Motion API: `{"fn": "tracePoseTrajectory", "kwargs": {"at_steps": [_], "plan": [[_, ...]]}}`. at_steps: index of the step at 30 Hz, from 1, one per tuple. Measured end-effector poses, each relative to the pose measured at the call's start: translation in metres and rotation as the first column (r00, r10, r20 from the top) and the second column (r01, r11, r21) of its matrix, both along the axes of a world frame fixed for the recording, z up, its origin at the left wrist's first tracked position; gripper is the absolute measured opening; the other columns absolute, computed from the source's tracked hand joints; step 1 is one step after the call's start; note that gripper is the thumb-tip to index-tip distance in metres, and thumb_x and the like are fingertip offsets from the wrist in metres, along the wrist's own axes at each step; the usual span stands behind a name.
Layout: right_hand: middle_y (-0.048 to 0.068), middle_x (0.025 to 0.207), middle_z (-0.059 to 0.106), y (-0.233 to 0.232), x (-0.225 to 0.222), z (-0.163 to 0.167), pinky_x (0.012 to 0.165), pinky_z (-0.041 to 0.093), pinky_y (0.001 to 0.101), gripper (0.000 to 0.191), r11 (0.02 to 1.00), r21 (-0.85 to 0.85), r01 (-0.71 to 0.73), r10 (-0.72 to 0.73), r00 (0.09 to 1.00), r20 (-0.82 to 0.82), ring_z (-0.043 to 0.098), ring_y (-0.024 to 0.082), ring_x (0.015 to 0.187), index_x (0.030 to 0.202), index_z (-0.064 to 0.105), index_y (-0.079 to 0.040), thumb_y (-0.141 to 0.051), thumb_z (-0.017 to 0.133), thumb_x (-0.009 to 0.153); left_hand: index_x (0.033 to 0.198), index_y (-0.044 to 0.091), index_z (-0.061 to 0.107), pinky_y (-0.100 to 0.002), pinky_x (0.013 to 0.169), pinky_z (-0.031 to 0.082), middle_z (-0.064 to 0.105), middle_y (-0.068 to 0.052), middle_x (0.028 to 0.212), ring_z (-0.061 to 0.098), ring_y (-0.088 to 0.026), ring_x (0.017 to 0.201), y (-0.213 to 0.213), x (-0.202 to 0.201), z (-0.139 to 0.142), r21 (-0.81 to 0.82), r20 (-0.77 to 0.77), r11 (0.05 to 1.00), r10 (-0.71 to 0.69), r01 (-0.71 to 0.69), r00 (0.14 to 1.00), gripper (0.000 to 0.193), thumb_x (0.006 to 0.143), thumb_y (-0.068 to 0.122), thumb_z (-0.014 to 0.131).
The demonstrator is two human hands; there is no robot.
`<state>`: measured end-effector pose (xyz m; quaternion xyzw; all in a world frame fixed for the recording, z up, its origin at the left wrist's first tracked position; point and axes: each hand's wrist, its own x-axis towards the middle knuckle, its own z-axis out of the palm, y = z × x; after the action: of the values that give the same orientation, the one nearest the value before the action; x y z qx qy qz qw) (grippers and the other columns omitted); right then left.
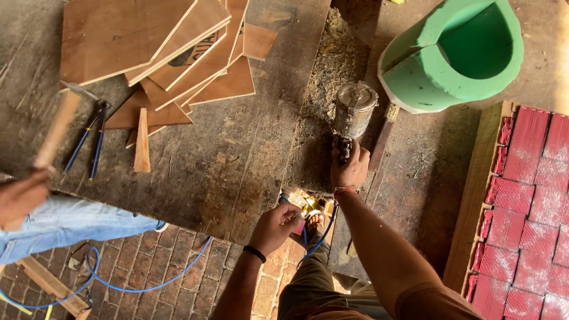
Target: The person uses a pneumatic nail gun to fasten a red woven foam panel to a wooden frame, then lays a yellow foam sheet on the workbench and cuts strips from it with a long knife, trimming edges and separating pieces. They then carry the cut foam pieces and a red foam strip across the workshop.
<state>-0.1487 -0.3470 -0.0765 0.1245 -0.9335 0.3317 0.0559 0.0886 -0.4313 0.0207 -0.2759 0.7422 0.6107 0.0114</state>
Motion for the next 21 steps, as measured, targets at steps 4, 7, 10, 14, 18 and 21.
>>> {"fn": "tracePoseTrajectory", "kwargs": {"at_steps": [4,7,10,14,18,21], "plan": [[0.016,0.121,0.058,0.014,0.004,0.014,0.089,0.054,0.0458,0.071,0.990,0.102,-0.097,0.087,0.991,0.107,0.061,0.035,0.110,0.146,0.053,-0.013,-0.039,0.080,0.086,0.112,0.006,0.071,-0.029,0.076,0.057,0.074,-0.006,0.090,0.070,-0.013,0.083,0.001,-0.017,0.004,-0.019,0.042,0.999,-0.038,0.039,0.998,0.024,0.093,0.021,0.074],[0.019,0.123,0.058,0.045,0.008,0.034,0.089,0.054,0.0464,0.074,0.959,0.073,-0.273,0.261,0.955,0.139,0.061,0.038,0.112,0.148,0.051,-0.008,-0.035,0.079,0.085,0.112,0.008,0.073,-0.029,0.075,0.057,0.075,-0.004,0.089,0.069,-0.012,0.082,0.008,-0.036,0.012,-0.045,0.048,0.996,-0.080,0.082,0.996,0.024,0.092,0.022,0.075],[0.018,0.122,0.062,0.095,0.024,0.060,0.088,0.055,0.0442,0.062,0.913,-0.025,-0.407,0.407,0.905,0.127,0.064,0.037,0.108,0.138,0.059,-0.008,-0.030,0.079,0.084,0.111,0.009,0.073,-0.029,0.074,0.057,0.074,-0.002,0.090,0.068,-0.011,0.082,0.024,-0.056,0.019,-0.041,0.011,0.989,-0.144,0.144,0.990,0.024,0.092,0.023,0.074],[0.009,0.111,0.069,0.173,0.054,0.101,0.080,0.059,0.0373,0.035,0.936,-0.097,-0.339,0.353,0.887,0.299,0.071,0.025,0.094,0.117,0.074,-0.012,-0.024,0.078,0.084,0.111,0.010,0.074,-0.028,0.073,0.057,0.074,0.001,0.090,0.066,-0.010,0.081,0.061,-0.090,0.023,-0.054,0.049,0.966,-0.250,0.252,0.967,0.023,0.092,0.023,0.074],[0.008,0.098,0.070,0.282,0.088,0.143,0.074,0.059,0.0346,0.024,0.985,-0.162,-0.067,0.113,0.949,0.295,0.071,0.021,0.083,0.107,0.078,-0.011,-0.021,0.077,0.085,0.108,0.008,0.075,-0.027,0.074,0.056,0.074,0.000,0.086,0.067,-0.010,0.079,0.137,-0.128,0.029,-0.037,-0.102,0.923,-0.385,0.383,0.917,0.020,0.092,0.020,0.075],[0.008,0.093,0.070,0.386,0.131,0.168,0.072,0.056,0.0353,0.022,0.955,-0.180,0.235,-0.181,0.945,0.274,0.070,0.021,0.078,0.106,0.079,-0.011,-0.021,0.077,0.086,0.107,0.007,0.075,-0.027,0.073,0.057,0.074,-0.001,0.085,0.066,-0.010,0.078,0.222,-0.149,0.042,-0.041,-0.217,0.829,-0.552,0.558,0.805,0.019,0.092,0.018,0.075]]}}
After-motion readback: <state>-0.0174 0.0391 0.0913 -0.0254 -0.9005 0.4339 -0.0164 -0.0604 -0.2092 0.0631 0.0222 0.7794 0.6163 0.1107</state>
